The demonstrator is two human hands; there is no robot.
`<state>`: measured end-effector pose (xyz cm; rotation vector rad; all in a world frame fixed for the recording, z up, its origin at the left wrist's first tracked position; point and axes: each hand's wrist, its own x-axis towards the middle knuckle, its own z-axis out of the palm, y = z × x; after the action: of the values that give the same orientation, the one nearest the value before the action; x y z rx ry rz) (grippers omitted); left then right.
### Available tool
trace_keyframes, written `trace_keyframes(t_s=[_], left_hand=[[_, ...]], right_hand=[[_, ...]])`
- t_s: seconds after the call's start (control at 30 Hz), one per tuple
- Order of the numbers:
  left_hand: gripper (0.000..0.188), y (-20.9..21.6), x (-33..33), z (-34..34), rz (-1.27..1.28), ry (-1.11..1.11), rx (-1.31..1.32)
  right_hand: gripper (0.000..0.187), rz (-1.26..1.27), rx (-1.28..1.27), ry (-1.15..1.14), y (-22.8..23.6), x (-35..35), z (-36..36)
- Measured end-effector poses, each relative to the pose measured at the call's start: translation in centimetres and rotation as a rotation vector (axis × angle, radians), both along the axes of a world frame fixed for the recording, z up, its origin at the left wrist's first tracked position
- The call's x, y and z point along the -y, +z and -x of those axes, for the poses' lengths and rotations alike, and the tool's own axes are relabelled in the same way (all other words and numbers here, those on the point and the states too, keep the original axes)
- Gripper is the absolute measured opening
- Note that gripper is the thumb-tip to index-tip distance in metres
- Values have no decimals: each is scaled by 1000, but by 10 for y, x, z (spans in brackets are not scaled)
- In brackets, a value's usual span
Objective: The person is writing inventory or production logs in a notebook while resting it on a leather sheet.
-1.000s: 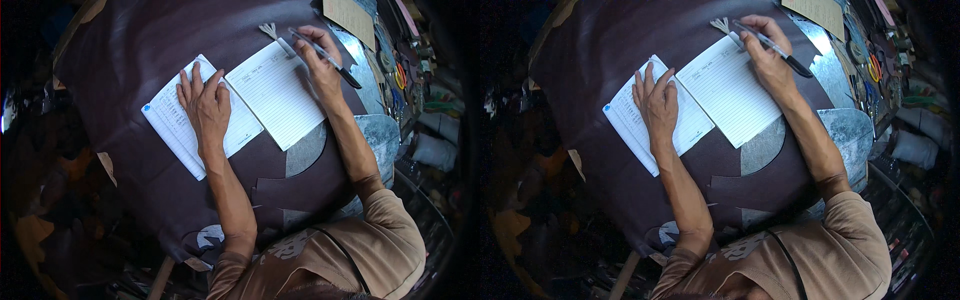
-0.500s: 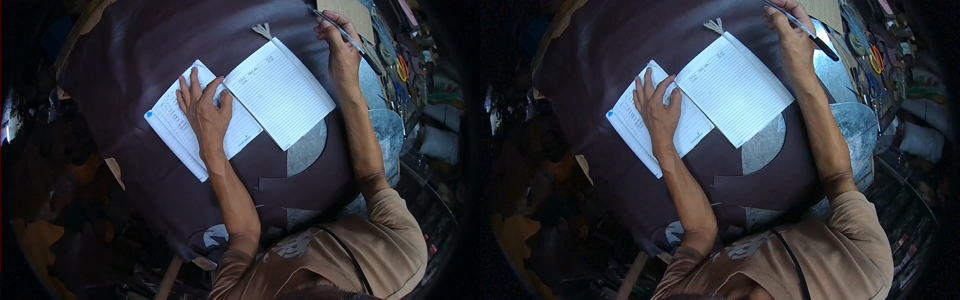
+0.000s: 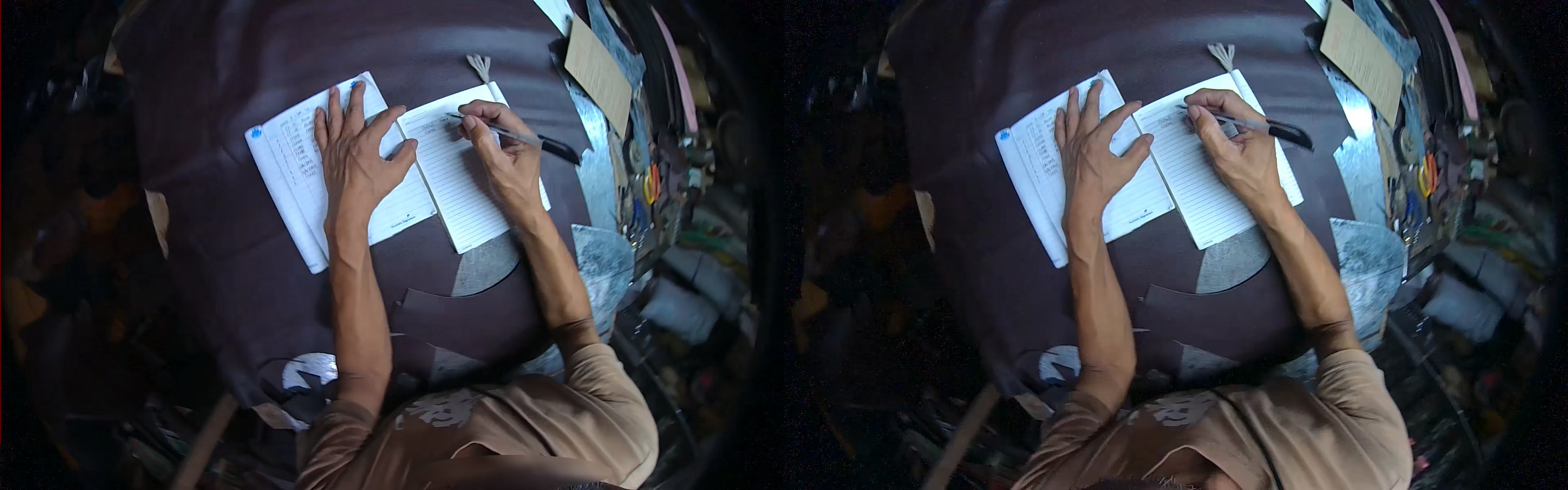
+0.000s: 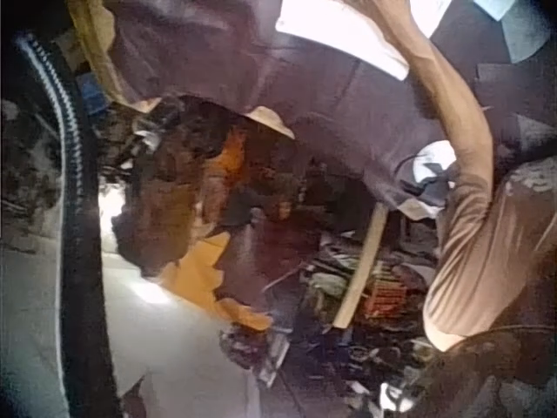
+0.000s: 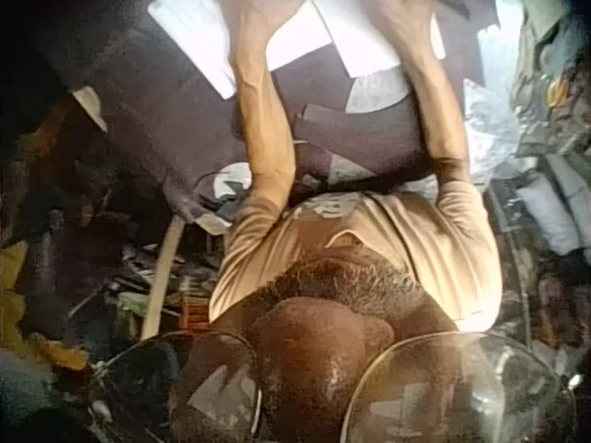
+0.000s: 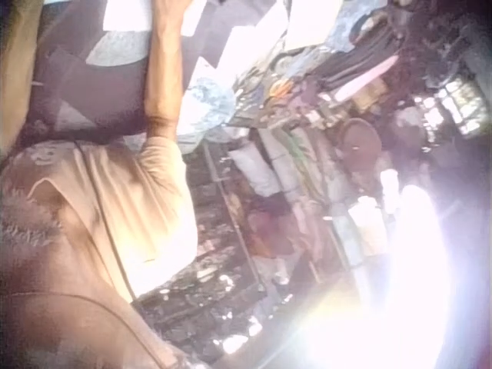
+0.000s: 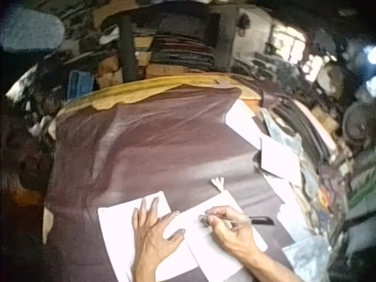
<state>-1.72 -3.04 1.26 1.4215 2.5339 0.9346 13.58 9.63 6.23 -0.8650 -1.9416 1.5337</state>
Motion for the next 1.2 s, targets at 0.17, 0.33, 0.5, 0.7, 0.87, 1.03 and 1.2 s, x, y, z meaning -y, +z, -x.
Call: trace_keyframes(t_s=[0.17,0.33,0.5,0.7,0.87,1.03,1.2], left_hand=[[48,-3,4,1,-36,7,39],[51,-9,2,-3,-46,32,65],[53,-4,2,-4,-51,27,61],[53,-4,0,-4,-49,23,70],[54,-8,1,-4,-67,24,55],[55,-9,1,-2,-44,14,41],[55,-9,2,-2,-35,16,45]], right_hand=[[26,-117,-2,-39,1,-3,2],[20,18,-29,-16,8,-3,-2],[12,-256,53,84,-8,6,23],[13,-204,91,84,-32,10,27],[14,-225,123,110,-29,11,28],[14,-278,87,106,-28,15,30],[14,-286,111,124,-27,14,32]])
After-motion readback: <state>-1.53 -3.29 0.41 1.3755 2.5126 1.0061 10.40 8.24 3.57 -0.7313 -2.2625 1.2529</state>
